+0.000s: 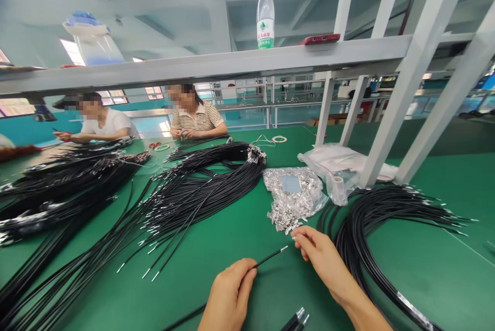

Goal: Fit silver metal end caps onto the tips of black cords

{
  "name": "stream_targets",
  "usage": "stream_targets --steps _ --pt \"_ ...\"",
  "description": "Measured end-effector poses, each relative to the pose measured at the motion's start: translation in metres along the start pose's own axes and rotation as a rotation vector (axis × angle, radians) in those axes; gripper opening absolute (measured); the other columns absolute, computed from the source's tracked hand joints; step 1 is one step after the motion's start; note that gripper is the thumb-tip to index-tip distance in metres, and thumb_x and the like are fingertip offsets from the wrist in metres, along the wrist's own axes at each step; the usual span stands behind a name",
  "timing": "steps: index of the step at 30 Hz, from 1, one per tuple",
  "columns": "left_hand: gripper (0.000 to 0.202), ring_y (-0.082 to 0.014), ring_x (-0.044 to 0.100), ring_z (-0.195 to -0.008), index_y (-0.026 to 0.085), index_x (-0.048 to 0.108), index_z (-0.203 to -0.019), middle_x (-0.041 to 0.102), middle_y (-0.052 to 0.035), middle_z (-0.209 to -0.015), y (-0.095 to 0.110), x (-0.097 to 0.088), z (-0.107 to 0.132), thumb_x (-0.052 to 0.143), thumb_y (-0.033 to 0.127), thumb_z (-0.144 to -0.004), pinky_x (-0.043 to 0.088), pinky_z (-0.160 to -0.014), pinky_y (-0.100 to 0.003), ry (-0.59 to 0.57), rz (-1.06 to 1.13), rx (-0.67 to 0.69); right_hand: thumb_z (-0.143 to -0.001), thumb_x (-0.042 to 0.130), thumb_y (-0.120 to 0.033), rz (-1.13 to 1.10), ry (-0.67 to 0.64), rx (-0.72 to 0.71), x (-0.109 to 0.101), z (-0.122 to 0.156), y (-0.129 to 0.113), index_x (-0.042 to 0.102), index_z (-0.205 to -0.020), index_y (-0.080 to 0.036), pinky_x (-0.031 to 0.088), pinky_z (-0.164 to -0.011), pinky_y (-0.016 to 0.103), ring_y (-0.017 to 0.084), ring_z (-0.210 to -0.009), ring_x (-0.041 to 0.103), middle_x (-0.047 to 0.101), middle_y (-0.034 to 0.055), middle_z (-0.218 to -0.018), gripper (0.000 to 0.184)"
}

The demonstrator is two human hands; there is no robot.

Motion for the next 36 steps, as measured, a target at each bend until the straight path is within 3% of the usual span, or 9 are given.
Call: stream_targets --steps 2,6,21,27,36 --pt "0.028 -0.0201 0.065 -0.075 0.022 0.064 -0.093 0.068 -0.004 -0.081 -0.001 0.0 0.0 0.036 0.021 -0.095 0.047 -0.069 -0.027 0.018 0.007 -0.01 -0.075 0.06 -0.052 -0.225 -0.016 0.069 0.001 0.004 -0.001 0.059 -0.09 -0.014 0.039 -0.057 0.027 0.013 -0.06 0.046 0.054 0.0015 -0.072 0.041" --pt "0.028 -0.0199 0.064 -0.075 0.022 0.064 -0.092 0.068 -0.0041 -0.08 -0.003 -0.001 0.0 0.036 0.021 -0.094 0.047 -0.07 -0.027 0.04 0.013 -0.032 -0.067 0.072 -0.054 -0.397 -0.029 0.133 0.003 0.011 -0.009 0.063 -0.097 -0.013 0.036 -0.061 0.028 0.013 -0.062 0.043 0.053 0.0004 -0.072 0.051" --pt "0.029 -0.021 0.064 -0.078 0.019 0.065 -0.091 0.068 -0.0066 -0.082 0.003 -0.006 -0.003 0.036 0.019 -0.095 0.047 -0.073 -0.029 -0.06 0.017 -0.122 -0.081 0.066 -0.042 -0.44 -0.314 0.123 0.031 0.027 -0.031 0.057 -0.092 -0.016 0.04 -0.063 0.027 0.01 -0.062 0.048 0.054 -0.0017 -0.074 0.03" --pt "0.029 -0.0208 0.064 -0.078 0.019 0.065 -0.092 0.068 -0.0063 -0.084 0.003 -0.004 -0.001 0.036 0.02 -0.095 0.047 -0.072 -0.029 -0.052 0.045 -0.11 -0.075 0.07 -0.046 -0.426 -0.168 0.123 0.017 0.021 -0.026 0.059 -0.104 -0.015 0.045 -0.072 0.03 0.014 -0.067 0.055 0.06 0.0006 -0.076 0.043" --pt "0.03 -0.0196 0.063 -0.074 0.019 0.065 -0.087 0.067 -0.0059 -0.079 0.004 -0.006 -0.002 0.036 0.02 -0.095 0.046 -0.07 -0.027 -0.044 0.022 -0.113 -0.071 0.073 -0.052 -0.479 -0.115 0.176 0.016 0.021 -0.022 0.058 -0.093 -0.016 0.048 -0.087 0.036 0.022 -0.085 0.064 0.068 0.008 -0.092 0.044"
Point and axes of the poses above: each hand's wrist, its own z-axis away from the middle knuckle, its own x-axis out of the palm, y = z × x, the point moved 9 cm from there along -z, towards the middle knuckle
